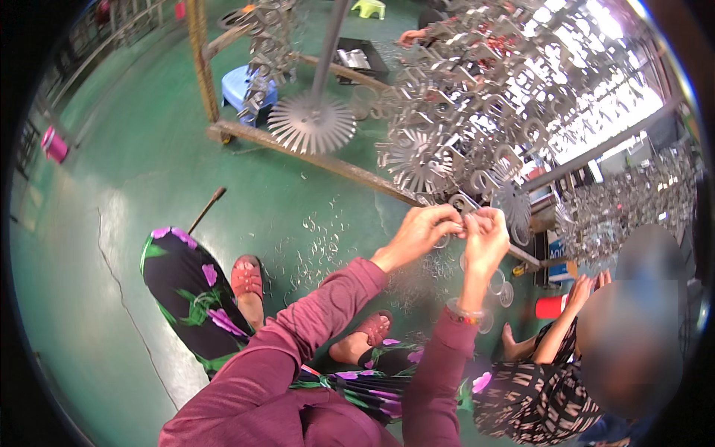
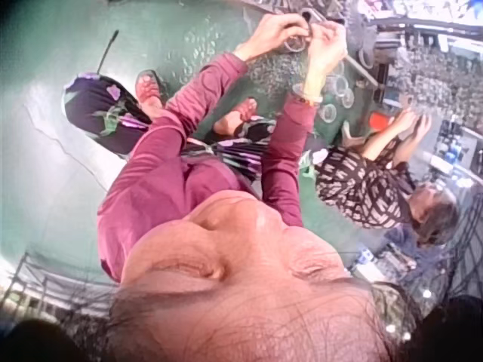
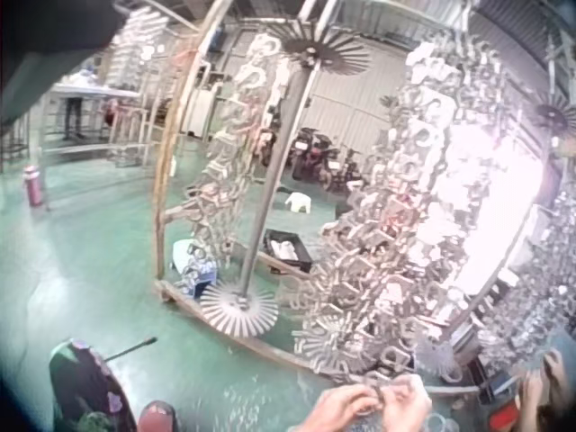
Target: The person sits on the floor and repeatedly picks up small metal hooks and wire pieces, then attaches them to a vertical metal rack. The person handles the hooks one at a time and secures them onto the rack structure.
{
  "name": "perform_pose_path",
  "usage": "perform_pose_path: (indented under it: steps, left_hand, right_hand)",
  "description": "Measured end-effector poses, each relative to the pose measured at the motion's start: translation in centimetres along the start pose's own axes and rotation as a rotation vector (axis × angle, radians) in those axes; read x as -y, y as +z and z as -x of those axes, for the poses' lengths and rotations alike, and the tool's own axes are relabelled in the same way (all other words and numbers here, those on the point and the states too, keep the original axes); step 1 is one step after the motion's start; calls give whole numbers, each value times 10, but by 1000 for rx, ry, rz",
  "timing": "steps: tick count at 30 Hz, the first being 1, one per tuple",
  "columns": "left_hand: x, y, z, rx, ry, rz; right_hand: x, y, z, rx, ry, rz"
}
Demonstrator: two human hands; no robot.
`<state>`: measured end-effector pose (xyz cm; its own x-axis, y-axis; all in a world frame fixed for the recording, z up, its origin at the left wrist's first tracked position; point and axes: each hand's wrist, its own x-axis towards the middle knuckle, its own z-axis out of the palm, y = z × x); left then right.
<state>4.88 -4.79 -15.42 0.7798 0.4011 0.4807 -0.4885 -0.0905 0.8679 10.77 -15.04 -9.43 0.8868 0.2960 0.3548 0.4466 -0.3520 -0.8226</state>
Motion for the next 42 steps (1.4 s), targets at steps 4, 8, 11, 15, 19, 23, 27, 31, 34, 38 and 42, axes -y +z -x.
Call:
perform_pose_path:
  steps: [4,8,11,15,19,23,27,31,34,38,42]
  left_hand:
    - [5,13,2,-88,84,-89]
    - [6,14,3,-92,65,-161]
    - [5,13,5,-93,73,-232]
    - [14,17,12,-126,58,-268]
    - [18,18,19,-140,-8,-128]
    - [22,14,15,-146,31,-169]
    - [25,-4,1,32,-43,-76]
    - [27,-17,-13,113,-69,-103]
    - [17,-22,-17,215,-147,-120]
    - [22,-20,-14,162,-36,-136]
    - [34,-4,25,-178,-69,-57]
  right_hand:
    - [-2,-7,6,-26,-67,128]
    - [0,-10,6,-9,-14,60]
    - [2,-13,8,9,-6,2]
    - [1,-15,10,34,-21,-27]
    - [1,-26,13,62,51,99]
    - [-38,-33,15,255,129,44]
    - [-57,-19,11,399,74,220]
    - [-53,-2,7,355,130,224]
    - [-53,3,7,326,150,183]
    - [-57,4,10,299,116,124]
    - [-62,7,16,187,35,266]
